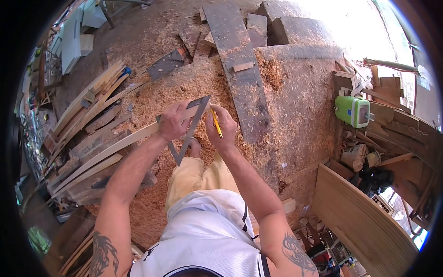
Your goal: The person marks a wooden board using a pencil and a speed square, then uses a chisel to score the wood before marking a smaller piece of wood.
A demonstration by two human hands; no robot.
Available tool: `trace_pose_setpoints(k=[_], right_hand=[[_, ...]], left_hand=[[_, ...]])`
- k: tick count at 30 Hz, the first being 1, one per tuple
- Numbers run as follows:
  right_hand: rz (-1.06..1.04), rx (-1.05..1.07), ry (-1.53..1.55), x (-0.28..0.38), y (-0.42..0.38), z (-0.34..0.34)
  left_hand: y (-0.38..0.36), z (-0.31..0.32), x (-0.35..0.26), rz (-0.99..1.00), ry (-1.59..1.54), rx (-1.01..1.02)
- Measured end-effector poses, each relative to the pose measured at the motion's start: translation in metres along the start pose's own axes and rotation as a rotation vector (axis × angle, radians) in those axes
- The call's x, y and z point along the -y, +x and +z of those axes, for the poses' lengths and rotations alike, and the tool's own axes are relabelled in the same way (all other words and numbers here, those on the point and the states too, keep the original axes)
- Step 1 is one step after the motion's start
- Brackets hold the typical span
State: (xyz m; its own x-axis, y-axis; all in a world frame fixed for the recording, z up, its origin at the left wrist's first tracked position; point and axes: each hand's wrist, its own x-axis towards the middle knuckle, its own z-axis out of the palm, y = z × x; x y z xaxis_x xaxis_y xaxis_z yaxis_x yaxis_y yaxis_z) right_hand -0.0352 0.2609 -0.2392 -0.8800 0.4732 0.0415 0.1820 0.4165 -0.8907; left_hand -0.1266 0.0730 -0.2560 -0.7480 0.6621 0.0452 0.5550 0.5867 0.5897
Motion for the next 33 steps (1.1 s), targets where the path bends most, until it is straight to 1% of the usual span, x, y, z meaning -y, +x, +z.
trace_pose_setpoints(k=[9, 16, 28, 31, 33], right_hand=[[-0.022, -0.018, -0.016, 0.002, 0.004, 0.001], [-0.037, -0.025, -0.026, 0.002, 0.007, 0.002], [-0.051, 0.019, -0.067, 0.004, 0.007, 0.001], [-0.079, 0.043, -0.108, 0.009, 0.007, -0.001], [-0.162, 0.029, -0.156, 0.012, 0.004, -0.001]], left_hand=[[0.000, -0.001, -0.002, -0.016, 0.007, 0.013], [0.000, 0.000, -0.001, 0.013, 0.025, -0.014], [-0.002, 0.001, -0.001, -0.009, 0.037, 0.012], [-0.003, 0.002, 0.000, -0.018, 0.042, 0.025], [-0.003, 0.003, 0.001, -0.008, 0.040, 0.017]])
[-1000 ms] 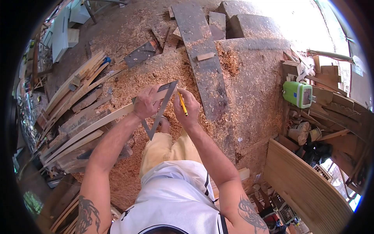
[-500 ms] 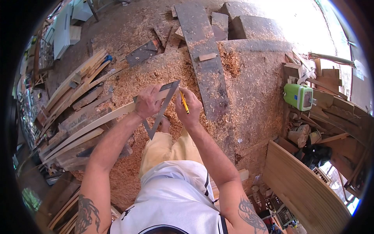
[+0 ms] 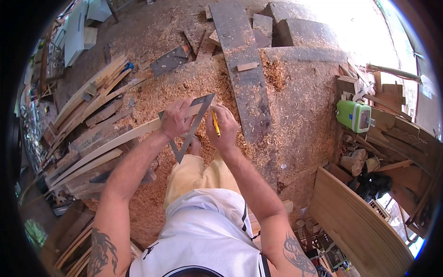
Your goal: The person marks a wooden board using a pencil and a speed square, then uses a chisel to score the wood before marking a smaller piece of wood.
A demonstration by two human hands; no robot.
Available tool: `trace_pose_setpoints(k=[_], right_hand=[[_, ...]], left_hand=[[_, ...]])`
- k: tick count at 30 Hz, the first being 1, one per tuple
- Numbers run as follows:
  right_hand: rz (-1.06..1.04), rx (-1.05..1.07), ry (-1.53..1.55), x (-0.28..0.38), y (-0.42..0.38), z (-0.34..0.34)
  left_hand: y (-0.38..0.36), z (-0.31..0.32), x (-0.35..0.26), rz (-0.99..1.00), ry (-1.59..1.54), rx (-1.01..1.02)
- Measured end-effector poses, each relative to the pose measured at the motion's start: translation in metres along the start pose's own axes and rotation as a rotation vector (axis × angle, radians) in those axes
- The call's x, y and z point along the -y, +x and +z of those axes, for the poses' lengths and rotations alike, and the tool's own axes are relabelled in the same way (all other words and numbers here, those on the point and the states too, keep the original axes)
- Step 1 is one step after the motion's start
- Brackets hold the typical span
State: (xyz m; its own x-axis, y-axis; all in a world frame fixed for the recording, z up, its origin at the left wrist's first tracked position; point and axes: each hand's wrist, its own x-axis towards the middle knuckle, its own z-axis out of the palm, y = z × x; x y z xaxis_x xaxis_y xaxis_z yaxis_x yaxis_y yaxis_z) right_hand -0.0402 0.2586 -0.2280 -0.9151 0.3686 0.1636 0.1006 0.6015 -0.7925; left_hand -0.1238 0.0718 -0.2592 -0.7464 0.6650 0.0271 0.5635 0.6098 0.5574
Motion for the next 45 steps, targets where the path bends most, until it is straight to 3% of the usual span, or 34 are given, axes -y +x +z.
trace_pose_setpoints(k=[7, 13, 28, 40, 45], right_hand=[[0.024, 0.139, 0.015, 0.006, -0.023, -0.007], [0.040, 0.021, 0.101, 0.000, -0.016, -0.009], [0.107, 0.099, 0.083, 0.002, -0.010, -0.010], [-0.071, 0.157, 0.090, -0.013, 0.005, -0.014], [-0.052, 0.112, 0.081, -0.024, 0.031, -0.018]], left_hand=[[0.000, -0.002, 0.000, -0.003, 0.011, 0.009], [0.000, -0.003, -0.002, 0.000, 0.011, 0.004], [0.001, -0.004, -0.002, 0.010, 0.024, -0.006], [0.000, -0.001, 0.000, 0.010, 0.025, -0.009], [0.002, -0.003, -0.002, 0.006, 0.002, -0.022]])
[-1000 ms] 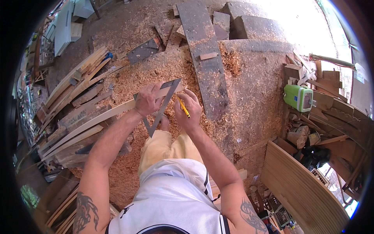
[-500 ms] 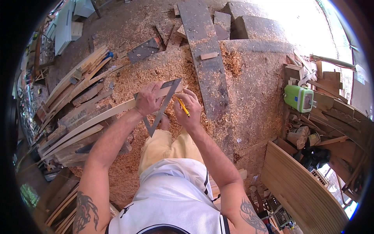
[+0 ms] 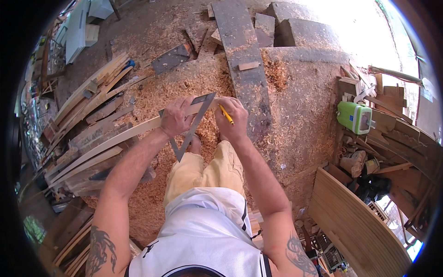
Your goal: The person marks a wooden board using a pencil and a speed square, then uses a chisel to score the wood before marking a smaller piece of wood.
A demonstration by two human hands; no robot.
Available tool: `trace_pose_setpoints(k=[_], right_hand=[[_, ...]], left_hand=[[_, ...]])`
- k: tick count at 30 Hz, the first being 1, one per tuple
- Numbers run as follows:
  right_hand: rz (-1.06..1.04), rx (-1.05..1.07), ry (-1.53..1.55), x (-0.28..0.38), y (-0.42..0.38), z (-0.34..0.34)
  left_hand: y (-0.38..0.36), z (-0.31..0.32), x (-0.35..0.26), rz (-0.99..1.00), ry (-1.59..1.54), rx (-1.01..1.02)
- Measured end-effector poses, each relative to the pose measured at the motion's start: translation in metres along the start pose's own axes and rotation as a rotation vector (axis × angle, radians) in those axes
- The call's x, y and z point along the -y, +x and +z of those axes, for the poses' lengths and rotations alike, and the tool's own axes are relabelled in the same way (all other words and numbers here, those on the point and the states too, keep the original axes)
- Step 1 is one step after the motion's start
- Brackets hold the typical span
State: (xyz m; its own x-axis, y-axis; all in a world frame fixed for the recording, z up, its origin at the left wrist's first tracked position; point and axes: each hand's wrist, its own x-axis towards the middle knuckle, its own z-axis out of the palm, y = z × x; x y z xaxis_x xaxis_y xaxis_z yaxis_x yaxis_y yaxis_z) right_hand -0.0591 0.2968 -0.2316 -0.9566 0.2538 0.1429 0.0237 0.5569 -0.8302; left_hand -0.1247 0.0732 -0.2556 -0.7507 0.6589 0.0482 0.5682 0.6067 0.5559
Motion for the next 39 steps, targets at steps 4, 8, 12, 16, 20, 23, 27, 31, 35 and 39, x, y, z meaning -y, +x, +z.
trace_pose_setpoints(k=[4, 8, 12, 16, 20, 23, 27, 31, 35, 39], right_hand=[[0.058, 0.000, 0.042, 0.002, 0.001, -0.003], [0.139, 0.009, 0.104, 0.010, -0.009, -0.003], [0.125, 0.002, 0.128, 0.005, -0.011, 0.002], [0.094, -0.010, 0.110, 0.001, -0.010, 0.004], [0.081, 0.001, 0.079, 0.001, -0.009, 0.003], [0.064, -0.003, 0.064, 0.000, -0.008, 0.005], [0.071, 0.010, 0.040, 0.005, -0.006, 0.004], [0.012, 0.040, -0.090, 0.011, -0.009, 0.007], [-0.055, 0.141, -0.073, 0.006, -0.044, 0.018], [0.140, 0.155, 0.029, 0.024, -0.061, 0.006]], left_hand=[[0.000, -0.001, -0.001, -0.003, 0.033, 0.002], [0.000, -0.002, -0.001, 0.016, 0.036, -0.017], [-0.002, 0.000, 0.001, -0.027, 0.006, 0.036], [-0.001, -0.001, 0.000, -0.013, 0.013, 0.018], [0.001, -0.002, -0.001, 0.029, 0.044, -0.027], [0.000, -0.002, -0.001, 0.028, 0.046, -0.030], [0.000, -0.001, -0.001, 0.023, 0.038, -0.027], [-0.001, 0.001, 0.001, 0.014, 0.023, -0.016], [-0.002, 0.000, 0.002, 0.019, 0.019, -0.018], [-0.002, 0.002, 0.004, -0.001, 0.008, 0.004]])
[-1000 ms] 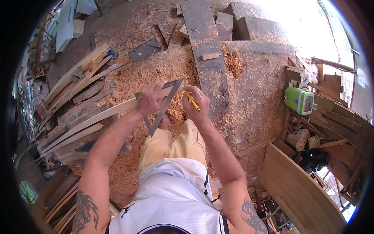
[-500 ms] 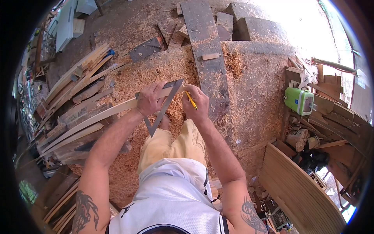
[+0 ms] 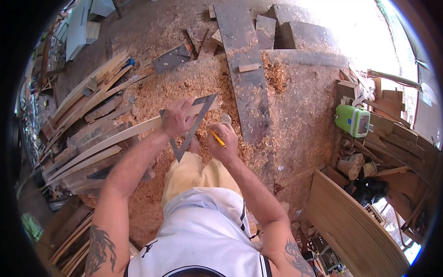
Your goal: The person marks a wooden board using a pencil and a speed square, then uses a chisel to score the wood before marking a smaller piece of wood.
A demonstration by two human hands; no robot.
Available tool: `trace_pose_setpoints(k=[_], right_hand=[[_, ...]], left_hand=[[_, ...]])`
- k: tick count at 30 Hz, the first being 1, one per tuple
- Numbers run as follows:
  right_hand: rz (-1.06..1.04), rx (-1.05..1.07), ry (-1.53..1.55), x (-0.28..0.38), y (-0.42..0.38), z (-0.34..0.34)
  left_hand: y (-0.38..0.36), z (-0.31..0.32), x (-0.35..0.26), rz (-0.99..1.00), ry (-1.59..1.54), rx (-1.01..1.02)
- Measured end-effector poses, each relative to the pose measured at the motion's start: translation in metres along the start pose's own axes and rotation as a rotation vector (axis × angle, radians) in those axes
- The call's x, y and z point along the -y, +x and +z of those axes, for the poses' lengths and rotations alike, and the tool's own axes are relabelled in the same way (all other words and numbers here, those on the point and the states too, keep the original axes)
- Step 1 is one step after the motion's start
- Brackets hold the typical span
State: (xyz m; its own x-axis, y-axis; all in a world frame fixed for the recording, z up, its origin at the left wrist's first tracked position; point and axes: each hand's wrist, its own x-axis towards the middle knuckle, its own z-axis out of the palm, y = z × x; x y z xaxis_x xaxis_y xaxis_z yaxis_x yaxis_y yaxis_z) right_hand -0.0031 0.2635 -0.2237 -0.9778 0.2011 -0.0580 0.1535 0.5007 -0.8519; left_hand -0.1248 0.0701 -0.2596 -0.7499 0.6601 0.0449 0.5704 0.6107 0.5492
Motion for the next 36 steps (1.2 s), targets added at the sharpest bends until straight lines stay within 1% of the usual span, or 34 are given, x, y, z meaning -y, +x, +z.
trace_pose_setpoints(k=[1, 2, 9, 14, 17, 18, 20, 21, 22, 25, 28, 31, 32, 35, 36], right_hand=[[0.064, -0.005, 0.037, 0.001, -0.005, -0.002], [0.062, -0.012, 0.013, -0.002, -0.007, -0.004], [0.297, 0.041, 0.075, -0.050, -0.036, -0.009], [0.406, 0.046, 0.114, -0.080, -0.063, -0.009], [0.540, 0.115, 0.119, -0.060, -0.064, -0.026], [0.565, 0.115, 0.140, -0.064, -0.068, -0.027], [0.612, 0.117, 0.183, -0.076, -0.076, -0.026], [0.640, 0.122, 0.179, -0.077, -0.077, -0.029], [0.668, 0.127, 0.174, -0.076, -0.077, -0.033], [0.741, 0.139, 0.146, -0.083, -0.081, -0.040], [0.763, 0.111, 0.159, -0.096, -0.091, -0.042], [0.791, 0.096, 0.137, -0.111, -0.101, -0.043], [0.806, 0.097, 0.120, -0.118, -0.105, -0.042], [0.815, 0.075, 0.134, -0.138, -0.118, -0.039], [0.830, 0.085, 0.123, -0.138, -0.119, -0.041]], left_hand=[[-0.004, 0.001, -0.001, -0.003, -0.013, 0.001], [-0.004, 0.001, -0.001, -0.003, -0.023, -0.003], [0.005, -0.021, -0.014, -0.001, -0.026, -0.010], [-0.002, -0.030, -0.009, -0.134, -0.122, -0.022], [-0.003, -0.047, -0.017, -0.272, -0.220, 0.011], [-0.003, -0.055, -0.023, -0.323, -0.263, 0.030], [-0.007, -0.073, -0.033, -0.260, -0.177, 0.082], [-0.010, -0.080, -0.040, -0.230, -0.135, 0.110], [-0.014, -0.084, -0.047, -0.217, -0.085, 0.074], [-0.027, -0.103, -0.071, -0.153, 0.026, 0.153], [-0.039, -0.100, -0.091, -0.195, -0.235, 0.206], [-0.036, -0.103, -0.119, -0.062, -0.284, 0.139], [-0.032, -0.108, -0.126, -0.060, -0.312, 0.199], [-0.017, -0.121, -0.145, -0.042, -0.495, 0.262], [-0.011, -0.127, -0.152, -0.041, -0.497, 0.216]])
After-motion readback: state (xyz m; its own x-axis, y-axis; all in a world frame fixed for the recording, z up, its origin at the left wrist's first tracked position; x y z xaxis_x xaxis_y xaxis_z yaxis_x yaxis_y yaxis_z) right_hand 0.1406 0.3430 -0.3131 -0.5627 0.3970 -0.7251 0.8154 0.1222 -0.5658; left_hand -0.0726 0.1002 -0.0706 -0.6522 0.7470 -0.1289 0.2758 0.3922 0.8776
